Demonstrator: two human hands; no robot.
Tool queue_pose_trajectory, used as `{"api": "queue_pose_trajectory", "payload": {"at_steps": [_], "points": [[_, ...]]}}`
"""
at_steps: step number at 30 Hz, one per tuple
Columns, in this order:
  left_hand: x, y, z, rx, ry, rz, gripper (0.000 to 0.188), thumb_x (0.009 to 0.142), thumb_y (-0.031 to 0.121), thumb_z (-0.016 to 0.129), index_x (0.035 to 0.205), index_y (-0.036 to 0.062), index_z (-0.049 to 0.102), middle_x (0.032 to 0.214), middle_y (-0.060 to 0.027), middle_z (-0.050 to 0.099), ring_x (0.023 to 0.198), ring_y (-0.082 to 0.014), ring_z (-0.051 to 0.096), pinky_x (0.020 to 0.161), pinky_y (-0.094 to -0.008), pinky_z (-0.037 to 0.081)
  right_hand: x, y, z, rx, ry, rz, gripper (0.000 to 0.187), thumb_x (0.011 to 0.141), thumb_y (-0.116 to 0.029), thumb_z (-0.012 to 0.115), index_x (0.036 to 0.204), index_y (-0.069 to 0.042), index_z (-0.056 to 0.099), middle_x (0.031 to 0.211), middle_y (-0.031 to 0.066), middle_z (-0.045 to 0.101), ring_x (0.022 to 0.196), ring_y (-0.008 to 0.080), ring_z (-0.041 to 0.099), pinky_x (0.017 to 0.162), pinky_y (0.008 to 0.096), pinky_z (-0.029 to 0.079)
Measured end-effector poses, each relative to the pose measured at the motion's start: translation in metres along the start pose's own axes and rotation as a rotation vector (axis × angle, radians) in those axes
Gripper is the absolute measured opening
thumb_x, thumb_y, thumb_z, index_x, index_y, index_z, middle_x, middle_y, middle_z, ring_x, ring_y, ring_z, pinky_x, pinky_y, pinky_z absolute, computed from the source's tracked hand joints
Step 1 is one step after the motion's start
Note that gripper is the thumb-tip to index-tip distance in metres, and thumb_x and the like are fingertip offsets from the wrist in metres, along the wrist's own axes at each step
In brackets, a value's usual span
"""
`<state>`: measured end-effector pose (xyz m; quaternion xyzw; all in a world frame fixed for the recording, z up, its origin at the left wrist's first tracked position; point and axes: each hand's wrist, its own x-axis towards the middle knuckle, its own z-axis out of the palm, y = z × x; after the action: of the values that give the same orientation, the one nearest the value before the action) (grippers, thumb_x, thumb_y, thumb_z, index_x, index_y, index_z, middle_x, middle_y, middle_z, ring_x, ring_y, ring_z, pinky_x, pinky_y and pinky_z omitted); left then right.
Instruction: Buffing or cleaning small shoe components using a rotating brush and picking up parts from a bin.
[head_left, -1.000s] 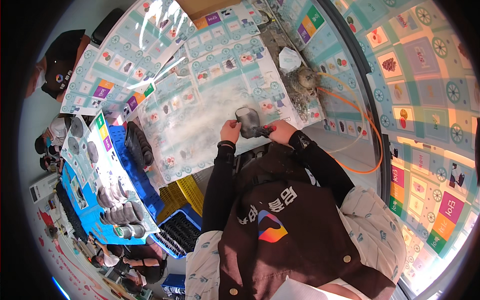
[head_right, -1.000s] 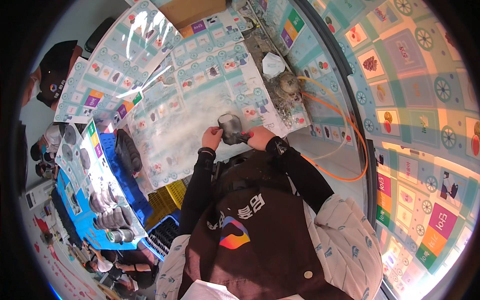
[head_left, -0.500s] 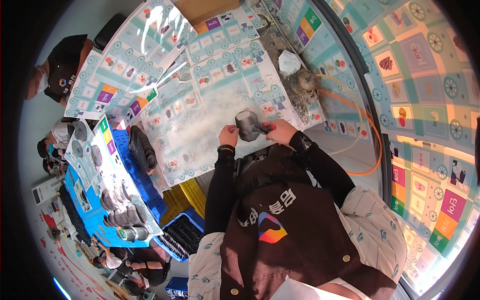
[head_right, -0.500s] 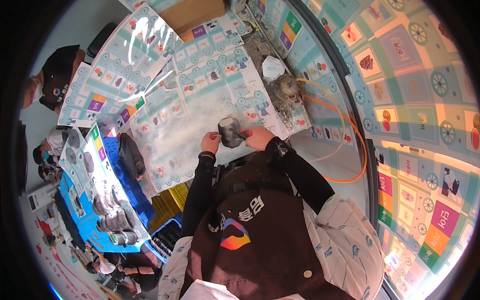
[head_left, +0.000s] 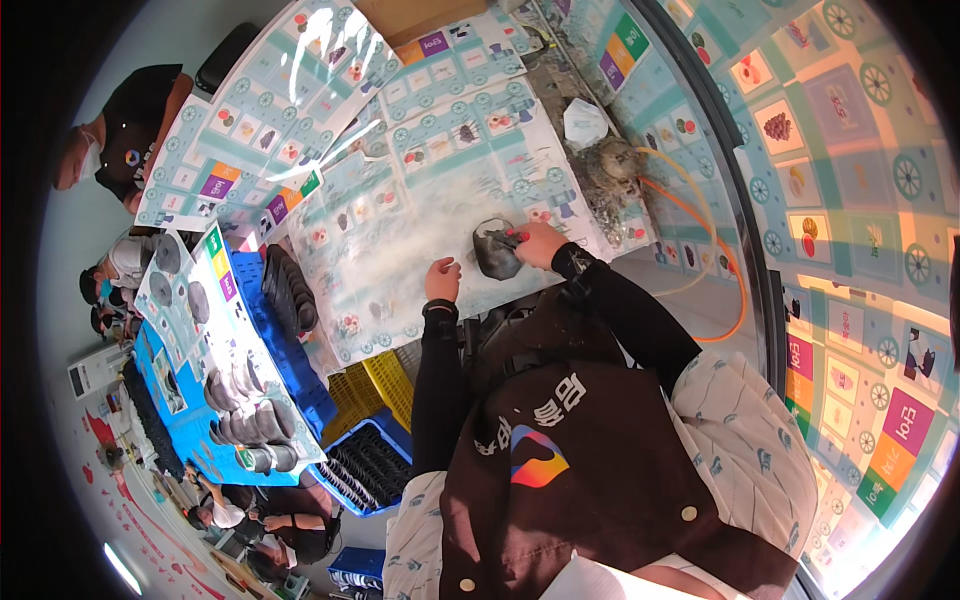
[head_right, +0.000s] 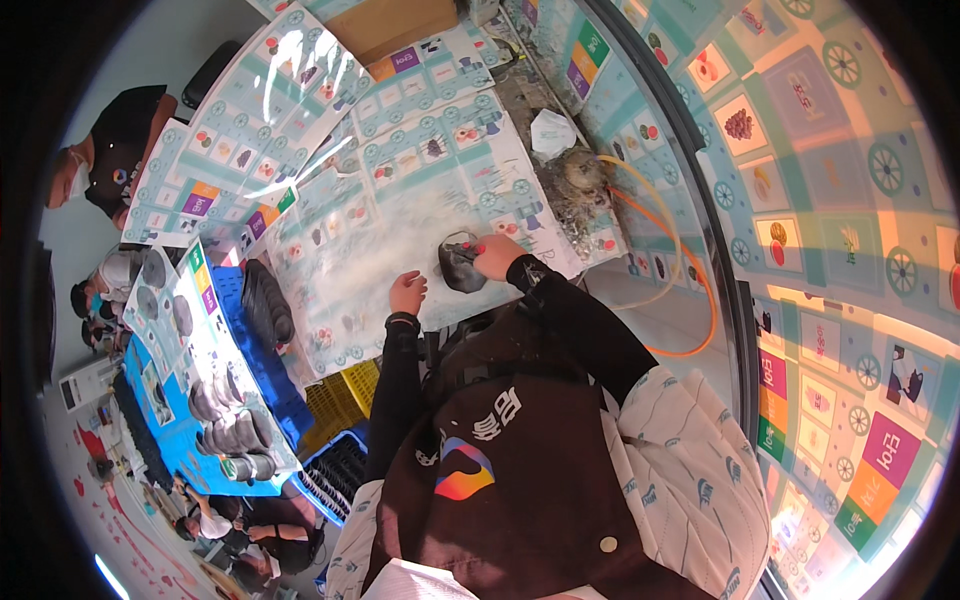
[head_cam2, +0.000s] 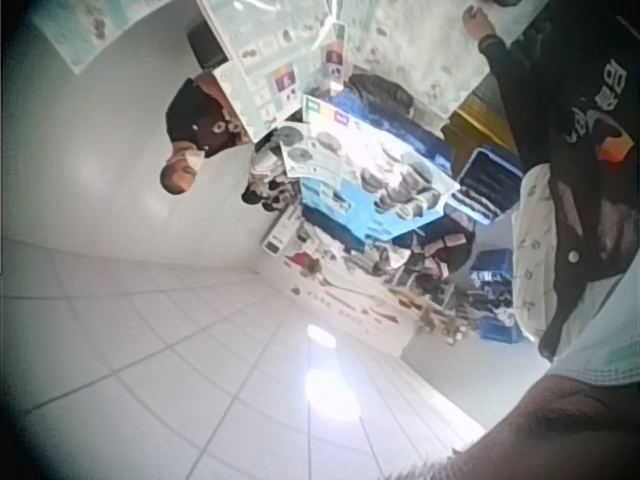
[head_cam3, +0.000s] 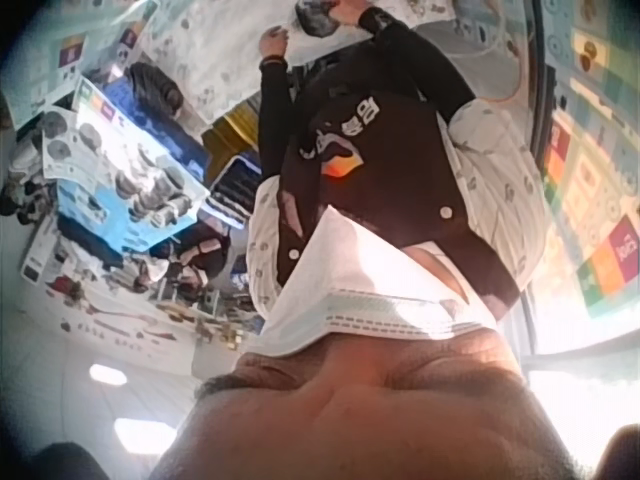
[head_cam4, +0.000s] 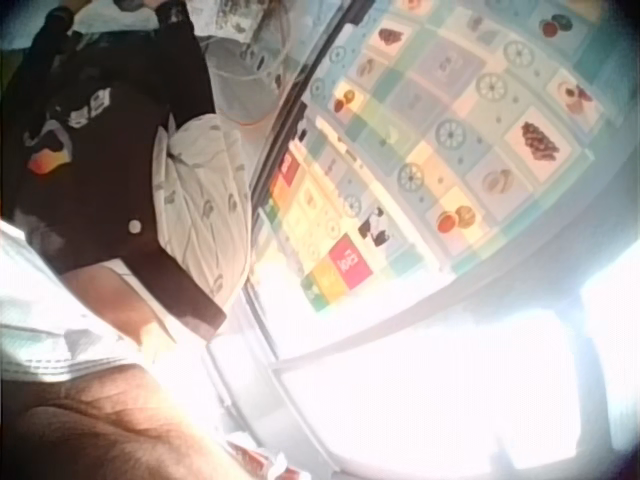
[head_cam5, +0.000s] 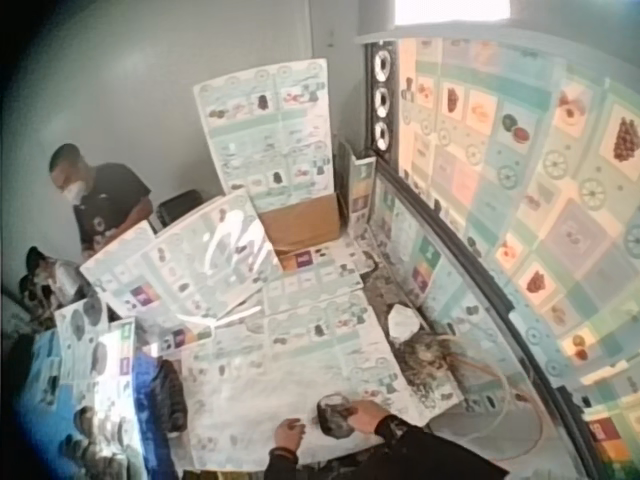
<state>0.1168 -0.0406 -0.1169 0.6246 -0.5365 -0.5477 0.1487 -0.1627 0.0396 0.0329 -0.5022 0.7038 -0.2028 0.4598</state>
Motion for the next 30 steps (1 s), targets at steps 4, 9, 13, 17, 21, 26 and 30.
{"api": "queue_pose_trajectory", "payload": {"at_steps": [4,9,13,17,21,26,30], "points": [[-0.007,0.001,-0.009,-0.17,0.031,-0.039,0.033,0.085,0.015,0.069,0.115,0.0004,0.067,0.09,-0.0104,0.073,0.074,-0.0165,0.069,0.06,-0.0285,0.053,0.004,-0.001,-0.001,-0.083,0.103,-0.06,0.027,0.072,-0.016,0.055,0.085,0.004,0.067,0.087,0.0285,0.067,0.09,0.0452,0.065,0.081,0.0509,0.05],[-0.019,-0.005,-0.024,-0.27,0.075,-0.103,0.034,0.086,0.013,0.068,0.117,-0.0003,0.066,0.093,-0.0105,0.073,0.075,-0.0172,0.07,0.059,-0.028,0.052,-0.002,-0.014,-0.007,0.109,-0.162,0.176,0.028,0.069,-0.016,0.058,0.086,0.004,0.067,0.088,0.0274,0.068,0.088,0.0453,0.064,0.082,0.0497,0.049],[-0.021,0.004,-0.026,-0.327,0.086,-0.131,0.033,0.087,0.013,0.067,0.117,-0.0002,0.065,0.096,-0.0103,0.072,0.075,-0.0173,0.069,0.059,-0.028,0.052,0.002,0.015,0.001,-0.014,0.106,-0.108,0.028,0.069,-0.016,0.059,0.085,0.004,0.067,0.086,0.0269,0.068,0.088,0.0444,0.065,0.083,0.0492,0.05],[-0.024,0.003,-0.028,-0.338,0.094,-0.156,0.032,0.088,0.014,0.066,0.117,-0.0001,0.065,0.096,-0.01,0.072,0.076,-0.0173,0.069,0.06,-0.0282,0.053,0.004,0.017,0.003,-0.015,0.146,-0.069,0.028,0.069,-0.017,0.059,0.086,0.004,0.068,0.085,0.027,0.068,0.089,0.0434,0.065,0.084,0.0485,0.05],[-0.029,0.001,-0.029,-0.371,0.101,-0.169,0.033,0.089,0.015,0.065,0.118,0.0002,0.064,0.097,-0.0102,0.073,0.078,-0.0176,0.069,0.062,-0.0284,0.053,-0.004,-0.006,-0.007,0.019,-0.058,-0.001,0.028,0.07,-0.017,0.057,0.086,0.004,0.068,0.087,0.0275,0.068,0.09,0.044,0.065,0.084,0.0497,0.049],[-0.031,0.0,-0.032,-0.356,0.114,-0.171,0.033,0.089,0.016,0.064,0.119,0.0003,0.064,0.098,-0.0101,0.073,0.079,-0.0181,0.07,0.063,-0.0291,0.053,-0.006,-0.01,-0.005,-0.06,-0.097,-0.028,0.025,0.073,-0.016,0.053,0.083,0.002,0.067,0.086,0.0283,0.067,0.09,0.0445,0.064,0.082,0.0518,0.049],[-0.032,0.003,-0.03,-0.354,0.106,-0.171,0.034,0.089,0.016,0.063,0.119,0.0005,0.064,0.098,-0.0099,0.073,0.08,-0.0182,0.07,0.065,-0.0296,0.054,0.003,0.006,0.003,-0.094,0.134,-0.056,0.025,0.074,-0.016,0.052,0.082,0.002,0.067,0.086,0.0285,0.067,0.09,0.0446,0.064,0.083,0.052,0.049]]}}
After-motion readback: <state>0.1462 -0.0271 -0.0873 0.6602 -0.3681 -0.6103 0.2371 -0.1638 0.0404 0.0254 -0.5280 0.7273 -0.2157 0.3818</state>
